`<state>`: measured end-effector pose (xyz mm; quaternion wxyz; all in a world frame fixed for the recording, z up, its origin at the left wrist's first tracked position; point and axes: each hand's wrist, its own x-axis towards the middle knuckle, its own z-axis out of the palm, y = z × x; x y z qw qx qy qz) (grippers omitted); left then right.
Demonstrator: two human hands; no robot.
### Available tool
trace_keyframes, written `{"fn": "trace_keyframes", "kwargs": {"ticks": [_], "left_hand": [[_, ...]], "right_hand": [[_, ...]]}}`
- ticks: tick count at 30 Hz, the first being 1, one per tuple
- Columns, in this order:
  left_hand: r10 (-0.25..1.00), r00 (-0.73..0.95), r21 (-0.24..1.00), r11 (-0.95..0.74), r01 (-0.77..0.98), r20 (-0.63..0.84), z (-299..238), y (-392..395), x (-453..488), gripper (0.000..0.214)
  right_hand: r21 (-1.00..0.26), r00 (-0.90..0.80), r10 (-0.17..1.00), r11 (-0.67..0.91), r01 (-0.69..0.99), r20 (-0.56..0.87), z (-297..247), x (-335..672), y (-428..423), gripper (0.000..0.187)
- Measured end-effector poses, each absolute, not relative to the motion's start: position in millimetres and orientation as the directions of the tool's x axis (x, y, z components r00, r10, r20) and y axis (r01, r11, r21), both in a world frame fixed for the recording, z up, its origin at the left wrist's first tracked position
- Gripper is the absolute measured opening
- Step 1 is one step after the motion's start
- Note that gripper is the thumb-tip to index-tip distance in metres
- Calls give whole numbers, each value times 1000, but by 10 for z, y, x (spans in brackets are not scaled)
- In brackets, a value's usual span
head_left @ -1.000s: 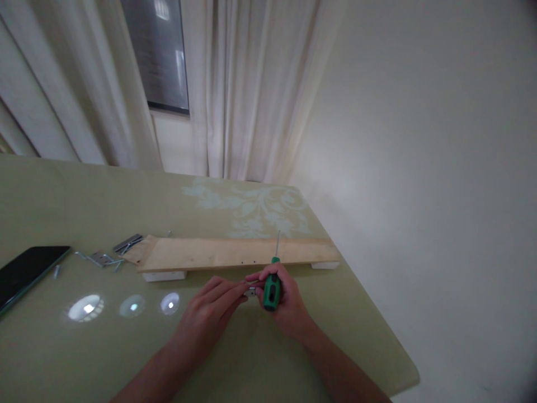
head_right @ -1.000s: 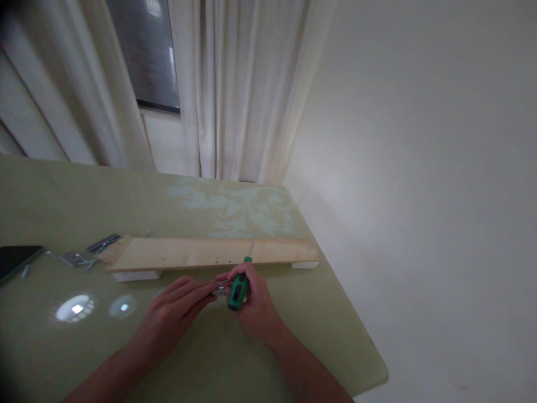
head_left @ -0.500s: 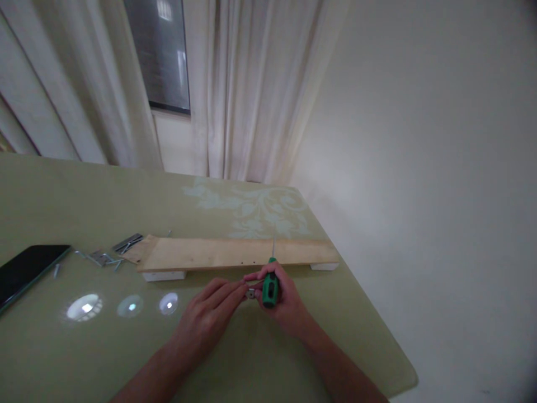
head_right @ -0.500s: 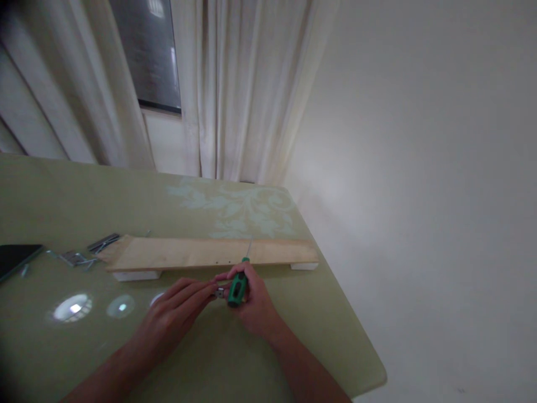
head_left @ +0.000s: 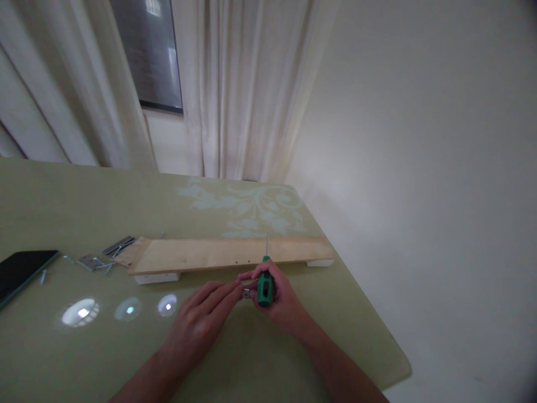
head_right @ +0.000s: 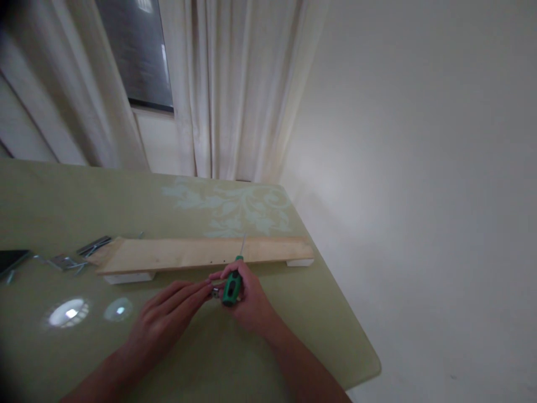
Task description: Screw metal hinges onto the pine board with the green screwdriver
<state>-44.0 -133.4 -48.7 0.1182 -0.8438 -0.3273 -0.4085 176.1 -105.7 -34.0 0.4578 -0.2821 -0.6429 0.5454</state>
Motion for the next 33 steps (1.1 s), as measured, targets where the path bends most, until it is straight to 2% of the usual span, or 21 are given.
{"fn": "trace_keyframes", "kwargs": {"ticks": [8,11,14,16,19,21,24,29,31,33], "left_hand": [[476,422,94,-741,664,772,-596,-1311,-409,27],[498,407,136,-744,654,766,-532,-1329,-351,25],[544,374,232,-748,622,751,-456,-1348,-297,21],[629,295,364,-703,610,720,-432,-1345,-286,21],[826,158,639,-527,561,542,-423,-1317,-305,22],[906,129,760,-410,504,403,-418,-1297,-319,22],[942,120,830,-333,448,313,-395,-1282,-320,28],[964,70,874,-261,411,255,-327,-1270,-295,35],[983,53,928,-183,325,175,-307,-1262,-282,41],[998,60,988,-43,147,34,-303,-1259,-262,51]], "right_hand": [[-941,-385,864,337,-40,326,-344,1770,-1063,35],[-903,-363,853,425,70,374,-355,1769,-1072,37],[-836,-407,818,513,194,407,-356,1763,-1091,48],[-816,-438,798,539,208,415,-349,1755,-1105,52],[-835,-409,810,522,176,420,-342,1738,-1108,44],[-864,-366,840,479,156,400,-349,1728,-1089,35],[-855,-331,841,495,153,428,-370,1727,-1032,29],[-699,-299,746,664,265,595,-369,1807,-943,14],[-641,-285,703,711,289,652,-367,1864,-935,10],[-563,-295,643,764,315,707,-373,1920,-943,10]]}}
